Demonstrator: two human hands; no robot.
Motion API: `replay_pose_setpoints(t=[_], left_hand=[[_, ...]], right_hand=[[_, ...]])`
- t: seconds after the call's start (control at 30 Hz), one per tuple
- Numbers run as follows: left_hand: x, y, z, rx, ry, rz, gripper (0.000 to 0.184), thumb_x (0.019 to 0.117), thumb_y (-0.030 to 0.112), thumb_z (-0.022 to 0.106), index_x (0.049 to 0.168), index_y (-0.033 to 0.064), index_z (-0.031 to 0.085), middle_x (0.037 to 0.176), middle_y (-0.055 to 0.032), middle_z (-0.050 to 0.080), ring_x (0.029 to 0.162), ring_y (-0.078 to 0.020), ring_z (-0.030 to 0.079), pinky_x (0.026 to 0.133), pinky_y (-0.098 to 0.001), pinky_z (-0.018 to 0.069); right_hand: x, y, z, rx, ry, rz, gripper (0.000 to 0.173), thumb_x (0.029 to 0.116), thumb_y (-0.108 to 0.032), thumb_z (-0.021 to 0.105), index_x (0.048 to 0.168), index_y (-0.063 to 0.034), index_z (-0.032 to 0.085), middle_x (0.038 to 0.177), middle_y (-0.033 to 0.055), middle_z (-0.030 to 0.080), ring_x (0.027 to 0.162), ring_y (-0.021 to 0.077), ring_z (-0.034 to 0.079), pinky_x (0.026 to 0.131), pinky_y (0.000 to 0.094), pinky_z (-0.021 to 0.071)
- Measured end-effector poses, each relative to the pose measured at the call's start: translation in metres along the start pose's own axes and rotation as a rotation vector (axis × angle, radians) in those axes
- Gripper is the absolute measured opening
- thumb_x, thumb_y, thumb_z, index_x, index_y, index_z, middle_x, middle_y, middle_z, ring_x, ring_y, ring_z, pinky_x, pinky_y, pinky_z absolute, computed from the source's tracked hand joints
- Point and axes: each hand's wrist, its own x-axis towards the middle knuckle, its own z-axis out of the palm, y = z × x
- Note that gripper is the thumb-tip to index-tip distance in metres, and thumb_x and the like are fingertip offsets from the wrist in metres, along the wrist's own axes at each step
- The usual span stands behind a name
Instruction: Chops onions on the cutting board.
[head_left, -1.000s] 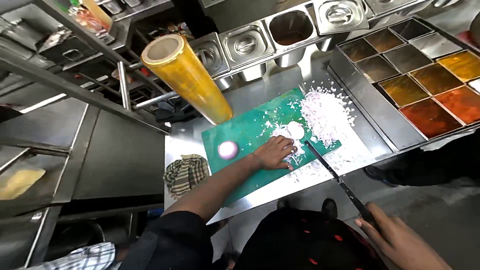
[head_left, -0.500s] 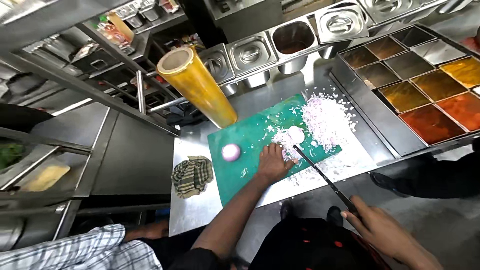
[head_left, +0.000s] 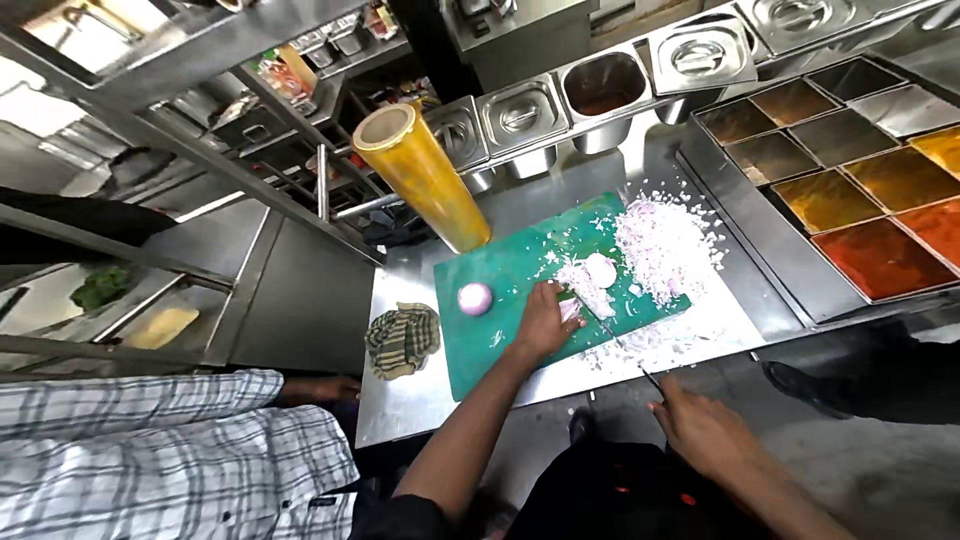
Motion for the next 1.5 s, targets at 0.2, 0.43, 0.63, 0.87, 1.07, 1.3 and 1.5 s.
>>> replay_pose_setpoints(t=[0.2, 0.43, 0.63, 0.87, 1.07, 1.3, 1.5], left_hand=[[-0.002, -0.02, -0.009, -0.073, 0.083, 0.108, 0.052, 0.0735, 0.039, 0.093, 0.109, 0.0077, 0.07, 0.118, -0.0123, 0.066, 0.11, -0.0276, 0.065, 0.097, -0.048, 0.0551], [0.012, -0.018, -0.031, -0.016, -0.124, 0.174, 0.027, 0.0807, 0.026, 0.089, 0.093, 0.0068, 0.076, 0.108, -0.009, 0.071, 0.099, -0.022, 0.068, 0.091, -0.0449, 0.0566], [0.026, -0.007, -0.038, 0.089, -0.235, 0.208, 0.029, 0.0819, 0.03, 0.088, 0.097, 0.0075, 0.077, 0.109, -0.0103, 0.071, 0.104, -0.0262, 0.067, 0.095, -0.0494, 0.0542], [0.035, 0.019, -0.046, 0.27, -0.361, 0.116, 0.027, 0.0851, 0.028, 0.083, 0.102, 0.0081, 0.076, 0.11, -0.0139, 0.072, 0.109, -0.0346, 0.067, 0.093, -0.0591, 0.053], [0.037, 0.024, -0.048, 0.311, -0.345, 0.13, 0.025, 0.0857, 0.027, 0.082, 0.098, 0.0073, 0.075, 0.104, -0.0143, 0.071, 0.105, -0.035, 0.067, 0.09, -0.0582, 0.0537], [0.036, 0.023, -0.05, 0.303, -0.328, 0.146, 0.024, 0.0857, 0.026, 0.082, 0.099, 0.0073, 0.075, 0.104, -0.014, 0.071, 0.105, -0.0342, 0.067, 0.09, -0.0561, 0.054], [0.035, 0.021, -0.047, 0.281, -0.311, 0.14, 0.022, 0.0857, 0.026, 0.081, 0.098, 0.008, 0.075, 0.104, -0.0136, 0.071, 0.105, -0.0345, 0.067, 0.09, -0.0575, 0.0542]], right_hand=[[0.002, -0.002, 0.005, -0.021, 0.044, -0.006, 0.048, 0.108, -0.046, 0.042, 0.135, -0.0079, 0.05, 0.097, 0.021, 0.07, 0.092, 0.0441, 0.072, 0.077, 0.0597, 0.0566], [0.002, -0.008, 0.008, -0.028, 0.01, 0.003, 0.047, 0.1085, -0.046, 0.041, 0.135, -0.0082, 0.049, 0.096, 0.0193, 0.069, 0.093, 0.0422, 0.071, 0.078, 0.058, 0.0564], [0.0, -0.011, 0.013, -0.064, 0.111, -0.014, 0.043, 0.1073, -0.045, 0.045, 0.131, -0.0097, 0.052, 0.089, 0.0154, 0.069, 0.084, 0.0386, 0.072, 0.072, 0.0552, 0.0569], [0.01, -0.026, 0.004, -0.162, 0.145, -0.006, 0.036, 0.1069, -0.041, 0.049, 0.122, -0.0078, 0.052, 0.079, 0.0142, 0.067, 0.078, 0.0378, 0.072, 0.067, 0.0545, 0.0568], [0.012, -0.02, 0.016, -0.137, 0.052, 0.055, 0.041, 0.1081, -0.041, 0.047, 0.131, -0.0072, 0.049, 0.085, 0.0148, 0.068, 0.082, 0.0369, 0.072, 0.072, 0.055, 0.0573], [0.017, -0.025, 0.02, -0.115, 0.044, 0.027, 0.037, 0.1083, -0.038, 0.047, 0.128, -0.0063, 0.05, 0.084, 0.0141, 0.067, 0.081, 0.0359, 0.072, 0.072, 0.0541, 0.0571], [0.013, -0.027, 0.023, -0.115, 0.034, 0.031, 0.039, 0.1083, -0.039, 0.046, 0.129, -0.007, 0.049, 0.084, 0.0135, 0.068, 0.082, 0.0358, 0.072, 0.073, 0.0536, 0.058]])
